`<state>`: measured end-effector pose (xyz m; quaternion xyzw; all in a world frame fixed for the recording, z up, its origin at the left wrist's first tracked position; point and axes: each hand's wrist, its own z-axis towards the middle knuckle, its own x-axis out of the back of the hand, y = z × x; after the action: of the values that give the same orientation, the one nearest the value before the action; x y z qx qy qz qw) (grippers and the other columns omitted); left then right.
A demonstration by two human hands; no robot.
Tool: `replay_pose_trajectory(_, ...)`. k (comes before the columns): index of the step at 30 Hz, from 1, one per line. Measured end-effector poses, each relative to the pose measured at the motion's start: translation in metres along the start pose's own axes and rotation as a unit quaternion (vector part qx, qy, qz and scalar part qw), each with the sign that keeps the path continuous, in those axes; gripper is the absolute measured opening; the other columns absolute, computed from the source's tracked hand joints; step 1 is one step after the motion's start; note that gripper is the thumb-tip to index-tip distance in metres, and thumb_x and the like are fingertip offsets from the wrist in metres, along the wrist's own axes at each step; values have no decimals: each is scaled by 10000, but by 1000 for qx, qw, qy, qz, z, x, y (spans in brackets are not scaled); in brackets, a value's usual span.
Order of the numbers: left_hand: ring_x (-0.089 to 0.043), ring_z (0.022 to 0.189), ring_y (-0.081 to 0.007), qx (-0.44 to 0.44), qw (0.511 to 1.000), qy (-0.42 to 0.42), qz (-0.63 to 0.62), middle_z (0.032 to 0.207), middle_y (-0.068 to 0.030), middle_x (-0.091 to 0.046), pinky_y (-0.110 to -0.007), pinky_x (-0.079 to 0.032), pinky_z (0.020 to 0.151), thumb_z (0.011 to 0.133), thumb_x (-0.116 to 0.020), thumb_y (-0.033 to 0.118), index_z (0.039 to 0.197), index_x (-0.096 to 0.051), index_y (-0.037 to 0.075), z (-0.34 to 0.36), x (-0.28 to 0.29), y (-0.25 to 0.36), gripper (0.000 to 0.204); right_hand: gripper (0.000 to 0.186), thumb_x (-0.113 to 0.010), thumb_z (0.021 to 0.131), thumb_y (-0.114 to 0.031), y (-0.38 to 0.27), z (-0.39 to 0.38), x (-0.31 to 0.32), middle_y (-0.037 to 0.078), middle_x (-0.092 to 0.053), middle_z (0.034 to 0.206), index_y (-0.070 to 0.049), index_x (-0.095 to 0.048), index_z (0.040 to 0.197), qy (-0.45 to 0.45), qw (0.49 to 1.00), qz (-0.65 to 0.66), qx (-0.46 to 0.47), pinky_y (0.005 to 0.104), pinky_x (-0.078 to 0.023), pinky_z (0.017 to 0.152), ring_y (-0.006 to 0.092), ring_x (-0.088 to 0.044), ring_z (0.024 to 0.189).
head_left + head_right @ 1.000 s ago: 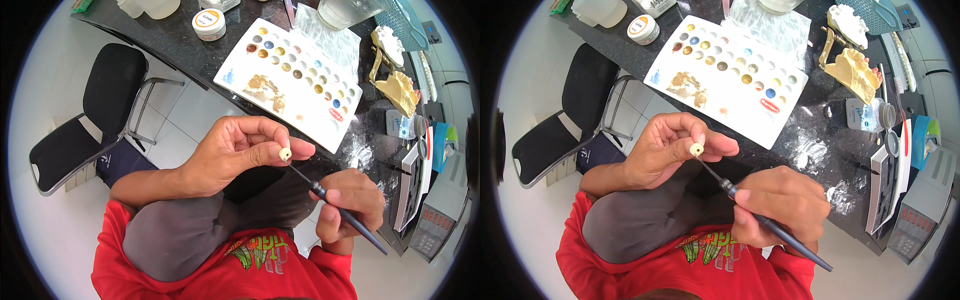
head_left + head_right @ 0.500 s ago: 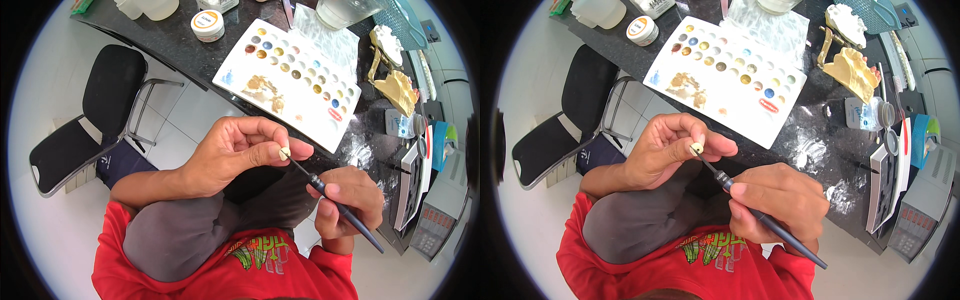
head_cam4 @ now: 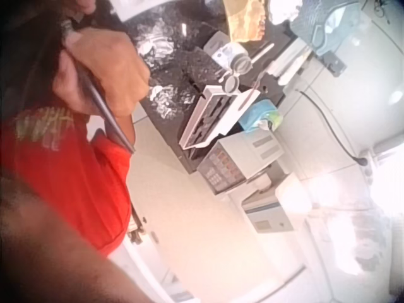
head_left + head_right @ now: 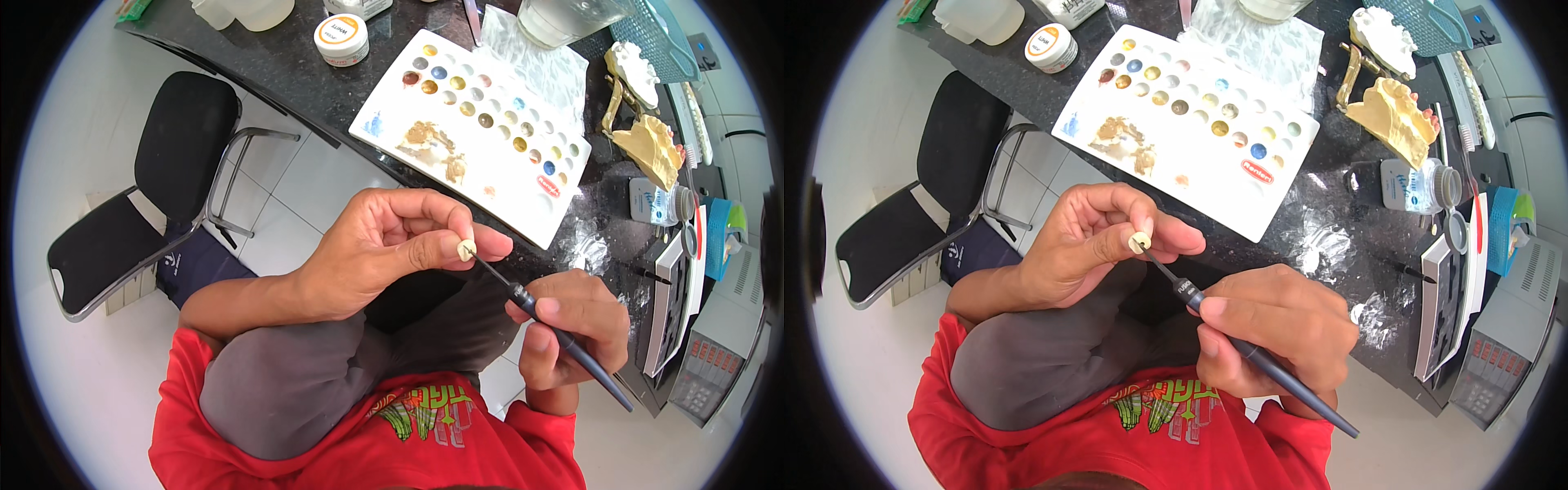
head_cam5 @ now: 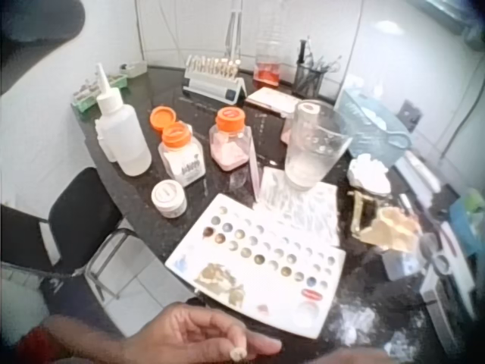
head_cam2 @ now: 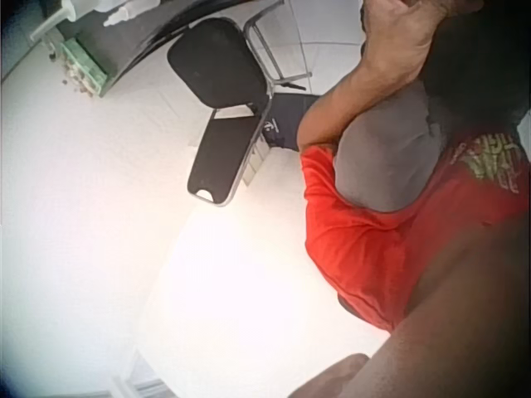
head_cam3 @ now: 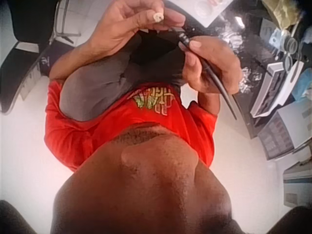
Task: The person applies stain to a dental crown using a fine brush, repeatedly dipping the brush into various pigments on a palette and brushing the crown held in their hand.
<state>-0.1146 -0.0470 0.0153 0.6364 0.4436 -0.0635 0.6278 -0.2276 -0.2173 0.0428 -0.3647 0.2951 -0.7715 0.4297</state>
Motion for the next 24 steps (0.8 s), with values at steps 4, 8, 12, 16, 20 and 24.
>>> replay_pose_trajectory(4, -635, 1072, -273, 4, 1000, -1, 1, 1098, -226, -650, -332, -531, 902, 928, -608, 160, 947, -567, 62, 0, 0, 1, 108, 157, -623, 866, -126, -1, -1, 1, 105, -599, 688, -6, -560, 945, -5, 1000, 4, 7, 242, -475, 509, 168, -599, 541)
replay_pose_trajectory(8, -637, 1068, -273, 6, 1000, 1, 6, 1096, -224, -651, -332, -533, 898, 928, -609, 163, 945, -566, 64, 0, 0, 2, 110, 149, -644, 809, -83, 1, 0, 0, 105, -605, 669, 4, -578, 910, 16, 1000, 12, 7, 248, -484, 478, 179, -607, 525)
replay_pose_trajectory(12, -641, 1060, -271, 9, 1000, 3, 0, 1090, -221, -653, -332, -536, 894, 926, -613, 167, 940, -567, 66, 0, -1, 2, 112, 191, -684, 688, 28, 2, 0, -2, 103, -617, 629, 27, -613, 865, 48, 998, 39, 17, 269, -513, 436, 205, -633, 509)
replay_pose_trajectory(16, -643, 1056, -269, 6, 1000, 4, -3, 1081, -219, -657, -331, -538, 889, 921, -621, 169, 935, -567, 67, 0, 0, 1, 116, 195, -685, 681, 31, 1, 3, -3, 96, -608, 621, 25, -613, 861, 24, 999, 17, 17, 272, -509, 432, 208, -628, 504)
replay_pose_trajectory(20, -649, 1042, -267, 0, 1000, 11, 5, 1058, -218, -664, -329, -542, 881, 915, -630, 171, 932, -575, 59, -1, -1, 1, 126, 202, -685, 674, 40, -2, -2, -1, 98, -614, 638, 13, -615, 861, 49, 998, 35, 0, 272, -510, 439, 211, -636, 523)
replay_pose_trajectory(24, -659, 1017, -266, -24, 999, 28, 34, 1033, -215, -671, -330, -545, 877, 910, -637, 164, 934, -585, 44, -1, -3, 1, 133, 197, -689, 678, 33, -1, 0, -3, 98, -622, 656, 5, -618, 859, 35, 999, 22, 5, 274, -516, 453, 210, -644, 538)
